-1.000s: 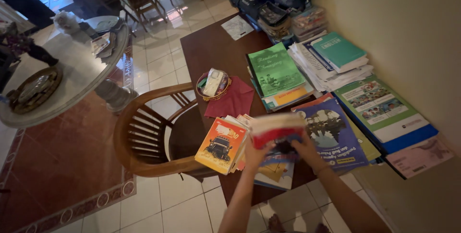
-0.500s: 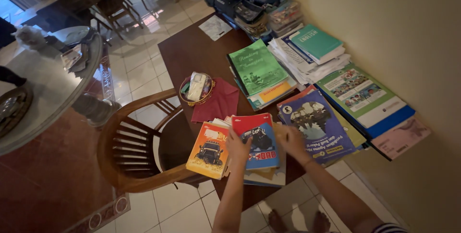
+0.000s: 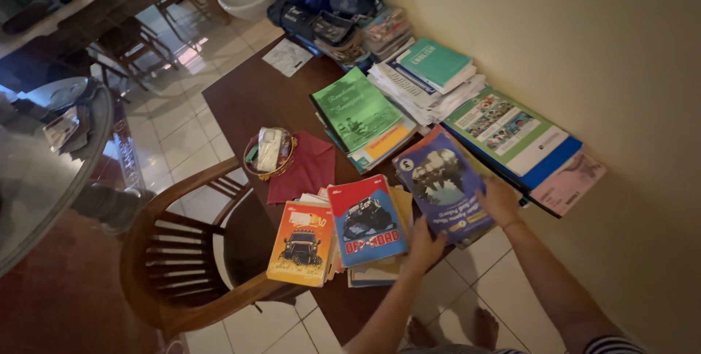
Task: Organizing and sorting books, notebooks, and papers on a table.
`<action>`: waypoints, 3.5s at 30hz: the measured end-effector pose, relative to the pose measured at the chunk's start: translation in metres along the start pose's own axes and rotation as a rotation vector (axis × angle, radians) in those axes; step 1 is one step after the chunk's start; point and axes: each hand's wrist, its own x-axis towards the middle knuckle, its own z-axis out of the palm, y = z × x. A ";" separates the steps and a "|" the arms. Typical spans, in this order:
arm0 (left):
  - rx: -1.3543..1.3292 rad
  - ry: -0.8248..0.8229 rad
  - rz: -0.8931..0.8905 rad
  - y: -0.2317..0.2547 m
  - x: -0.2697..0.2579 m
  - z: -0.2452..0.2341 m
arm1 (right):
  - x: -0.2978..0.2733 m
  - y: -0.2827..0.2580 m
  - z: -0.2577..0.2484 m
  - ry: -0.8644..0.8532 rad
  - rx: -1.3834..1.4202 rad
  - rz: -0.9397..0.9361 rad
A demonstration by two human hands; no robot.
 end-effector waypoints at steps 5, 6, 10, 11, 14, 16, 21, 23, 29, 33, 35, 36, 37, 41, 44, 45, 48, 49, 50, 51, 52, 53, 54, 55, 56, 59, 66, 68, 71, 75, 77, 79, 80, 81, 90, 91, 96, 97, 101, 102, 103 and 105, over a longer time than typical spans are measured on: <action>-0.070 -0.049 -0.158 -0.031 0.010 0.038 | 0.016 0.003 -0.032 0.267 -0.069 -0.036; -0.116 -0.029 -0.251 -0.032 0.014 0.044 | 0.020 0.014 -0.025 0.234 -0.098 -0.081; -0.306 0.036 -0.373 -0.007 0.031 0.042 | 0.008 -0.007 -0.030 0.343 -0.188 -0.140; -0.428 0.035 -0.392 0.001 0.029 0.041 | 0.006 -0.011 -0.031 0.199 -0.227 -0.119; -0.440 0.069 -0.332 -0.015 0.025 0.051 | -0.006 -0.015 -0.027 0.052 -0.240 -0.136; -0.338 0.112 -0.254 -0.030 0.021 0.064 | -0.010 0.003 -0.014 0.047 -0.222 -0.180; 0.102 0.068 -0.422 -0.030 0.032 0.085 | 0.015 0.021 -0.041 0.173 0.018 -0.071; 0.210 0.107 -0.339 0.012 0.046 0.079 | 0.028 0.014 -0.082 0.217 -0.035 -0.110; 0.124 0.195 -0.235 0.026 0.063 0.107 | 0.067 0.085 -0.047 0.002 -0.097 -0.173; 0.041 0.263 -0.181 0.018 0.063 0.116 | 0.089 0.108 -0.042 -0.304 -0.221 -0.050; 0.148 0.260 -0.230 0.021 0.060 0.119 | 0.088 0.108 -0.053 -0.248 -0.134 -0.163; 0.253 0.247 -0.271 0.022 0.060 0.119 | 0.089 0.107 -0.059 -0.188 -0.046 -0.265; 0.254 0.253 -0.275 0.043 0.062 0.112 | 0.089 0.106 -0.058 -0.191 -0.045 -0.271; 0.362 0.238 -0.645 0.039 0.067 0.103 | 0.098 0.103 -0.062 0.038 -0.019 -0.349; 0.277 0.325 -0.565 0.000 0.063 0.107 | 0.114 0.118 -0.048 -0.113 -0.044 -0.267; 0.260 0.348 -0.492 -0.008 0.062 0.106 | 0.121 0.125 -0.040 -0.178 -0.078 -0.236; 0.207 0.328 -0.488 -0.011 0.061 0.101 | 0.138 0.145 -0.046 -0.114 -0.048 -0.205; 0.209 0.329 -0.492 -0.009 0.059 0.100 | 0.136 0.138 -0.058 -0.117 -0.047 -0.207; 0.189 0.336 -0.475 -0.008 0.058 0.098 | 0.133 0.131 -0.069 -0.113 -0.027 -0.185; 0.169 0.341 -0.456 -0.007 0.058 0.097 | 0.132 0.125 -0.082 -0.107 -0.007 -0.161; 0.170 0.341 -0.457 -0.009 0.058 0.098 | 0.128 0.126 -0.077 -0.107 -0.007 -0.161; 0.161 0.342 -0.448 -0.011 0.058 0.098 | 0.124 0.127 -0.072 -0.144 -0.060 -0.214; 0.153 0.342 -0.438 -0.014 0.059 0.097 | 0.121 0.127 -0.067 -0.181 -0.113 -0.267; 0.154 0.341 -0.439 -0.011 0.060 0.096 | 0.113 0.125 -0.061 -0.182 -0.111 -0.266; 0.157 0.310 -0.485 -0.009 0.060 0.094 | 0.105 0.122 -0.054 -0.287 -0.138 -0.266; 0.172 0.275 -0.529 -0.009 0.062 0.094 | 0.085 0.115 -0.056 -0.360 -0.017 -0.264; 0.157 0.283 -0.537 -0.022 0.064 0.094 | 0.082 0.120 -0.090 0.225 -0.034 -0.073; 0.125 0.296 -0.539 -0.025 0.065 0.089 | 0.085 0.139 -0.092 0.100 -0.040 0.084; 0.091 0.304 -0.533 -0.030 0.067 0.082 | 0.090 0.160 -0.090 -0.119 -0.053 0.278; 0.009 0.311 -0.502 -0.030 0.065 0.073 | 0.099 0.196 -0.051 -0.298 0.296 0.185; -0.005 0.308 -0.486 -0.037 0.064 0.071 | 0.098 0.169 -0.071 -0.251 0.452 0.128; -0.019 0.307 -0.468 -0.037 0.064 0.069 | 0.094 0.139 -0.096 -0.199 0.607 0.067; 0.032 0.309 -0.476 -0.034 0.064 0.068 | 0.090 0.124 -0.111 -0.136 0.651 0.024; 0.083 0.310 -0.484 -0.031 0.064 0.066 | 0.085 0.108 -0.126 -0.072 0.695 -0.018; -1.464 -0.192 -0.721 0.111 0.116 -0.035 | 0.048 -0.011 -0.204 0.348 0.211 -0.705; -1.465 -0.193 -0.721 0.100 0.114 -0.040 | 0.052 -0.010 -0.193 0.348 0.210 -0.705; -1.766 -0.156 -0.361 0.009 0.090 -0.027 | 0.080 -0.007 -0.147 0.349 0.555 -0.742; -1.765 -0.159 -0.358 0.014 0.090 -0.024 | 0.083 -0.013 -0.145 0.353 0.554 -0.742; -1.194 -0.033 -0.456 0.029 0.082 -0.010 | 0.089 -0.029 -0.121 0.016 1.096 -0.255; -1.267 0.037 -0.490 0.032 0.083 -0.007 | 0.093 -0.031 -0.113 -0.148 1.338 0.087; -1.267 0.040 -0.488 0.021 0.081 0.000 | 0.096 -0.029 -0.103 -0.151 1.339 0.084; -1.205 0.176 -0.437 -0.001 0.078 0.015 | 0.101 -0.023 -0.084 -0.329 1.594 0.222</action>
